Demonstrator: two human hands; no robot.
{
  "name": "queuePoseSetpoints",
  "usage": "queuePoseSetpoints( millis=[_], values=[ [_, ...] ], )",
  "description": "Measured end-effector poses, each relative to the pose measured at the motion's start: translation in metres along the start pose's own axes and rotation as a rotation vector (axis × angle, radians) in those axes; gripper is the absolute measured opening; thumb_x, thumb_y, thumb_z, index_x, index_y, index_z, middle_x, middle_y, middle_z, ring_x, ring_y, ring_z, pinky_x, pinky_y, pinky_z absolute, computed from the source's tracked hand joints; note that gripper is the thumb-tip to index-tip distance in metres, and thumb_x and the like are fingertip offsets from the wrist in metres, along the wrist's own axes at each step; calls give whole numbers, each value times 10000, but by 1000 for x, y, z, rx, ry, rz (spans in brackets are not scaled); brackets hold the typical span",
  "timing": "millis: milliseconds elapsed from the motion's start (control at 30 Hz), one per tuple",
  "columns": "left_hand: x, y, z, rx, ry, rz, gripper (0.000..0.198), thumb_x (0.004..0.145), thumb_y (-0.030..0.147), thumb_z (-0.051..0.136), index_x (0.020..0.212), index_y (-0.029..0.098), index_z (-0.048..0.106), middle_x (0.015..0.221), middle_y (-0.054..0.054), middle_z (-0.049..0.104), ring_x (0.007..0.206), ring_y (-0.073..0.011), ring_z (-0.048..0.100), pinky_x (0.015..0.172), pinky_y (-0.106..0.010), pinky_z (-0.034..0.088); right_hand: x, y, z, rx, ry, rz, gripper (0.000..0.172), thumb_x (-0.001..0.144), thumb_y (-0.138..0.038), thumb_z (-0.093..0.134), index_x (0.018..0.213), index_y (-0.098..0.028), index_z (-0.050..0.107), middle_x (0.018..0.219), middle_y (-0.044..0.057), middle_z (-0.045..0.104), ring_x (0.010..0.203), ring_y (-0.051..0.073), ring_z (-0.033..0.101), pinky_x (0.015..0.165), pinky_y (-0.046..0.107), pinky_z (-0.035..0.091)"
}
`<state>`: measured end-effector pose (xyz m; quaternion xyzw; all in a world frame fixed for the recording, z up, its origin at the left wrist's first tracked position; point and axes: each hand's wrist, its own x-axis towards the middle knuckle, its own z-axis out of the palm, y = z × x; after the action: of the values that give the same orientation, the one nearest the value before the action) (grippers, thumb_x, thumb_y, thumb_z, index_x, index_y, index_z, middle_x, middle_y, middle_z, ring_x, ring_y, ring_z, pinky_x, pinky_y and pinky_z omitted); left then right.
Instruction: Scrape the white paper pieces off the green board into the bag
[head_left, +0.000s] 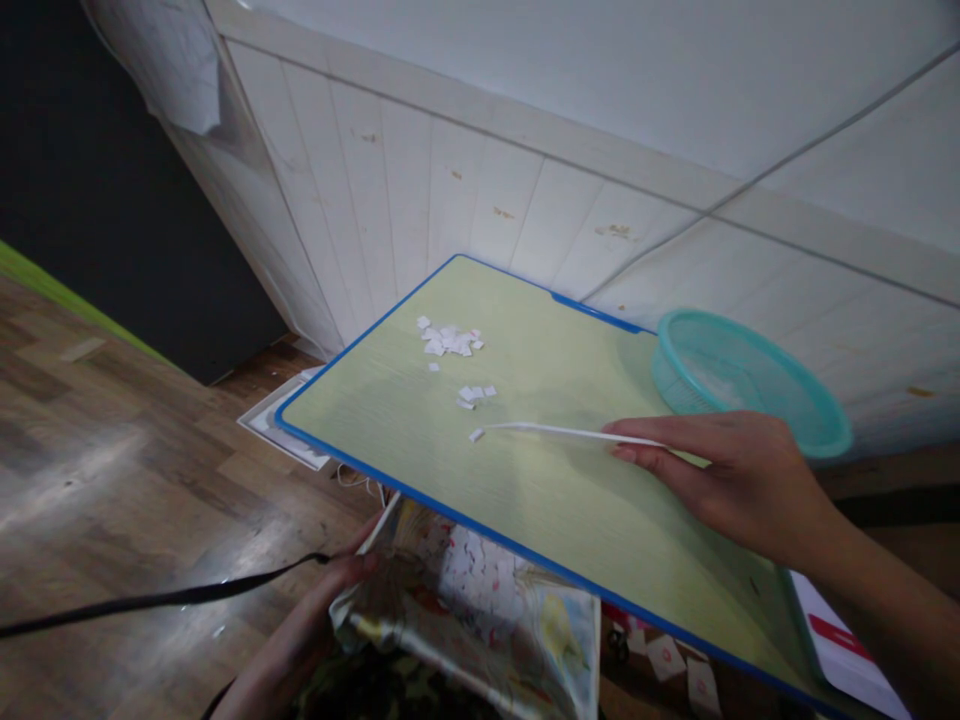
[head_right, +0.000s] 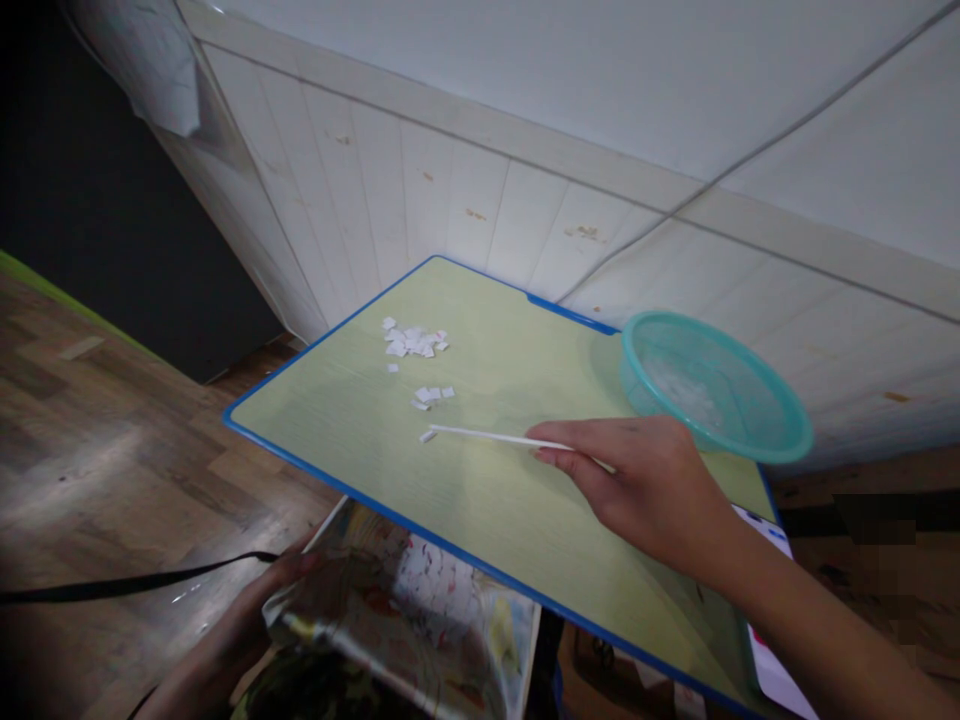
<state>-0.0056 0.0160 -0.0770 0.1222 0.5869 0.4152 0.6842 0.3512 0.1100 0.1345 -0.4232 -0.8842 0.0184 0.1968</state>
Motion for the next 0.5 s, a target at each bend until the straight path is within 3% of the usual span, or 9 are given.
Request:
queuePoseSetpoints(
  millis=[233,500],
  values=[
    [0,0,-3,16,-30,-3,677,565,369,802,1232,300,707,1159,-26,788,1334,-457,473,984,-492,520,19,-9,17,-82,103,57,182,926,-245,574,1000,-242,740,968,14,782,709,182,748,586,259,537],
    [-8,-4,-10,1,-47,34,536,618,354,779,1142,243,748,1271,-33,735,1397,-404,409,1066,-485,450,25,-13,17,-161,65,54,191,922,-232,553,973,-228,737,860,12,788,608,154,714,524,249,457]
  ],
)
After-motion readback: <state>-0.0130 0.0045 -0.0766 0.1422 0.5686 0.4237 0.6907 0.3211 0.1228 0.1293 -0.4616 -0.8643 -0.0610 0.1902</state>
